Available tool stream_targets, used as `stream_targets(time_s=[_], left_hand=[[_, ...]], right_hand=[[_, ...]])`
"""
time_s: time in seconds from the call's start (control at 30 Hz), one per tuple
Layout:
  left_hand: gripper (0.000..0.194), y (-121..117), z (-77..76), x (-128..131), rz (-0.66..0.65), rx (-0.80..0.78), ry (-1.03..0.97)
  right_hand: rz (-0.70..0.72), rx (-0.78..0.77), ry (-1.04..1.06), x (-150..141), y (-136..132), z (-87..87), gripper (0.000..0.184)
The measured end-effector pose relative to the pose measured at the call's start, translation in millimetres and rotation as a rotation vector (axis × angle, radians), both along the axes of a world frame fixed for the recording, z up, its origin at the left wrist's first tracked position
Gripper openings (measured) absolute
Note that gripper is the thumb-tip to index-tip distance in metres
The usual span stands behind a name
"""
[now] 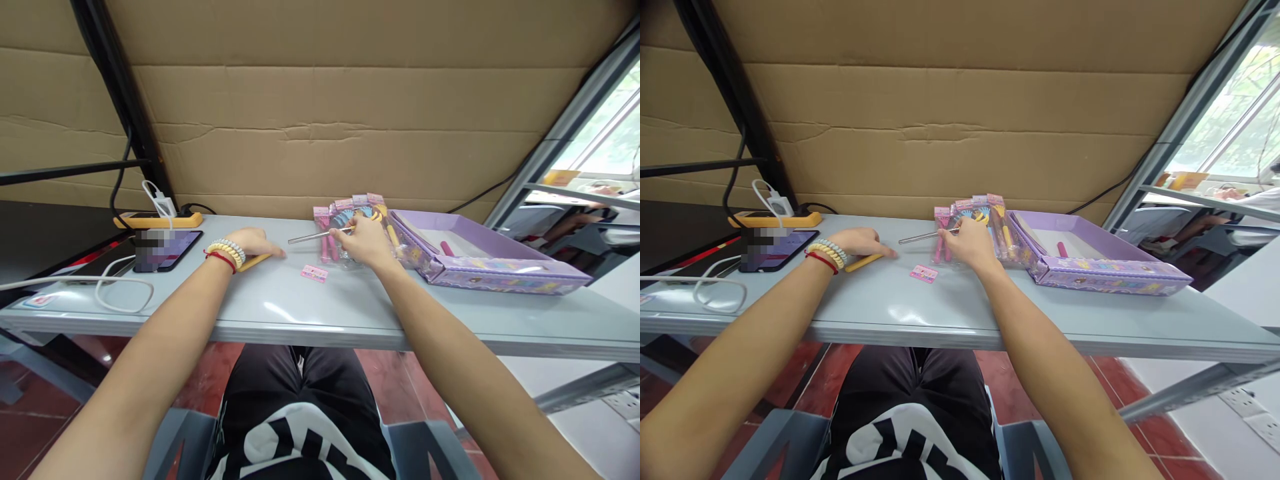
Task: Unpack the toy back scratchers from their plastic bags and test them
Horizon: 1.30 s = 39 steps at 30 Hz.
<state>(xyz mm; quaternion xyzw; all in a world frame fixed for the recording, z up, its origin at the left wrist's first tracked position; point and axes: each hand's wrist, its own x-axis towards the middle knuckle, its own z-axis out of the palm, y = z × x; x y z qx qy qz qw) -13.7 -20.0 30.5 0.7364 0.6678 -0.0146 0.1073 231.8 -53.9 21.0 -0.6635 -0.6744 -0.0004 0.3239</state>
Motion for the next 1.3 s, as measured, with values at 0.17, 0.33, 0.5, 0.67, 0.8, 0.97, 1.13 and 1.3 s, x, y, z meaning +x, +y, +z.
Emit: stream_targets(time_s=[0.17,0.33,0.5,0.67,0.8,0.97,1.13,1.3], left_hand=[[0.039,1.4,0.6,-1.4,-0.065,-0.068,0.077],[0.03,3.5,-4.1,3.0,-0.107,0.026,0.055],[0.03,2.6,-8.9,10.0,-0.226,0.202,-0.078],[0.035,-1.7,-11.5,14.9,-0.395,0.239,-0.182],[0.042,-3.4,-12.1,14.4,-0.447,0.204,-0.24],[0.049,-2.4,-11.7,13.9,-0.44,0.192,-0.19],[0.055,-1.4,-10.7,12.9,-0.319,0.234,-0.144],[0.057,-0.1,-9.9,11.6,-0.27,0.251,-0.145]], right_hand=[[0.023,0.002,0.018,-0.5,-0.1,-0.5,0.028],[0.04,0.038,0.006,0.1,1.1,-2.2,0.028],[0.062,0.035,0.034,0.5,1.5,-2.9,0.027],[0.054,0.07,0.019,0.8,2.4,-4.1,0.027],[0.055,0.06,0.018,1.3,3.4,-4.9,0.029],[0.047,0.055,0.011,0.8,3.3,-4.7,0.028],[0.033,0.073,0.004,0.9,2.6,-3.8,0.029],[0.041,0.058,0.042,1.7,2.0,-3.4,0.031]])
